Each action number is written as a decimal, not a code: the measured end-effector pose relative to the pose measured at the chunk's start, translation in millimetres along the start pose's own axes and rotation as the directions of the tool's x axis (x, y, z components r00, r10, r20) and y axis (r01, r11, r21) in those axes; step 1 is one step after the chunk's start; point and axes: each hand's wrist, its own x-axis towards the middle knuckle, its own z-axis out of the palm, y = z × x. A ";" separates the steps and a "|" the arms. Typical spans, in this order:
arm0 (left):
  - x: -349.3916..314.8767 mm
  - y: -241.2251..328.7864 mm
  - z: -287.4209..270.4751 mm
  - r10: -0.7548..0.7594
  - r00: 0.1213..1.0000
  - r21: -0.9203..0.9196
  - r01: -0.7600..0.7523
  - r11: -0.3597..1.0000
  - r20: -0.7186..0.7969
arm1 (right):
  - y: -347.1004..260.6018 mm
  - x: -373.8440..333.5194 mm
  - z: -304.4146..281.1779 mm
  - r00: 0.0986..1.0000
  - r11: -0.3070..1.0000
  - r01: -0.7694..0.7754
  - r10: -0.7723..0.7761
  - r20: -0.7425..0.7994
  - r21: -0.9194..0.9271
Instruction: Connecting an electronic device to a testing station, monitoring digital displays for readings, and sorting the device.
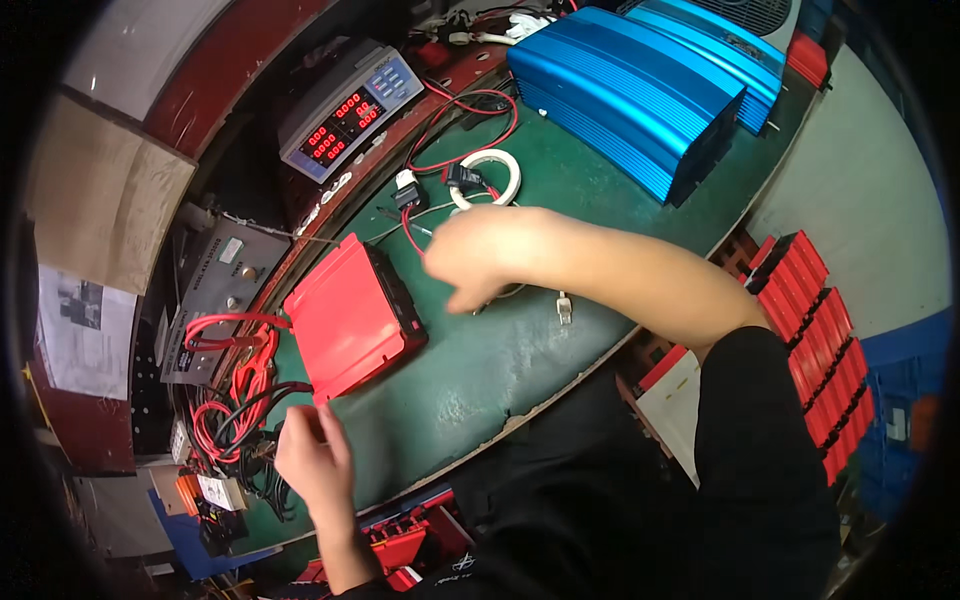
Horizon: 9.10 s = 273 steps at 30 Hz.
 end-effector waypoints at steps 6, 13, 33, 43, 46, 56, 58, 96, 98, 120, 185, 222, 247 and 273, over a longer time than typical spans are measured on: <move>62.4 80.7 42.8 0.214 0.977 -0.087 -0.213 0.973 0.003 | 27.7 -1.9 36.9 0.957 0.987 0.090 -0.048 -0.286 0.134; 61.1 91.0 79.8 0.113 0.992 0.118 -0.120 0.986 0.065 | 16.9 -11.8 28.8 0.972 0.998 0.058 -0.064 -0.225 -0.034; 39.5 94.2 67.2 0.189 0.978 -0.002 -0.190 0.982 0.089 | -0.4 21.7 61.6 0.935 0.995 0.080 -0.052 -0.351 0.067; 16.3 57.0 49.1 0.315 0.944 -0.527 -0.316 0.789 -0.094 | 16.9 9.5 45.5 0.758 0.975 0.198 -0.084 -0.647 0.105; -25.1 21.1 49.5 0.012 0.894 -0.504 -0.263 0.823 -0.447 | 18.6 4.0 38.6 0.828 0.972 0.120 0.014 -0.560 0.201; 22.9 -92.6 118.4 -0.515 0.826 -0.892 0.390 0.229 0.229 | 16.7 -24.7 14.0 0.941 0.939 -0.338 0.337 0.039 0.055; 51.1 -99.1 132.5 -0.554 0.809 -0.888 0.385 0.253 0.194 | 11.0 -22.5 14.7 0.948 0.952 -0.301 0.293 0.124 0.047; 89.0 -96.7 141.0 -0.087 0.957 -0.904 0.227 -0.363 0.276 | -3.0 -6.7 28.2 0.979 0.904 0.089 -0.002 -0.203 0.419; 88.0 -98.0 142.0 -0.067 0.959 -0.897 0.230 -0.377 0.274 | -2.5 -5.1 29.5 0.969 0.850 0.160 -0.038 -0.245 0.501; 80.6 -83.4 151.4 -0.285 0.912 -0.943 0.226 -0.246 0.293 | -7.0 -8.6 35.2 0.975 0.889 0.170 -0.088 -0.206 0.424; 90.4 -82.5 149.0 -0.274 0.940 -0.977 0.180 -0.116 0.206 | -16.4 11.5 51.0 0.975 0.935 0.180 -0.128 -0.182 0.306; 92.8 -93.1 159.9 -0.577 0.781 -0.970 0.168 -0.177 0.241 | -14.0 9.0 53.1 0.894 0.908 0.226 -0.048 -0.446 0.354; 123.1 -119.0 184.1 -0.670 0.729 -0.977 0.007 0.212 -0.140 | 80.8 38.8 54.5 0.459 0.549 0.189 0.683 -0.568 0.814; 125.3 -115.7 183.5 -0.658 0.731 -0.959 0.017 0.282 -0.181 | 67.9 31.9 56.8 0.690 0.585 0.119 0.532 -0.490 0.802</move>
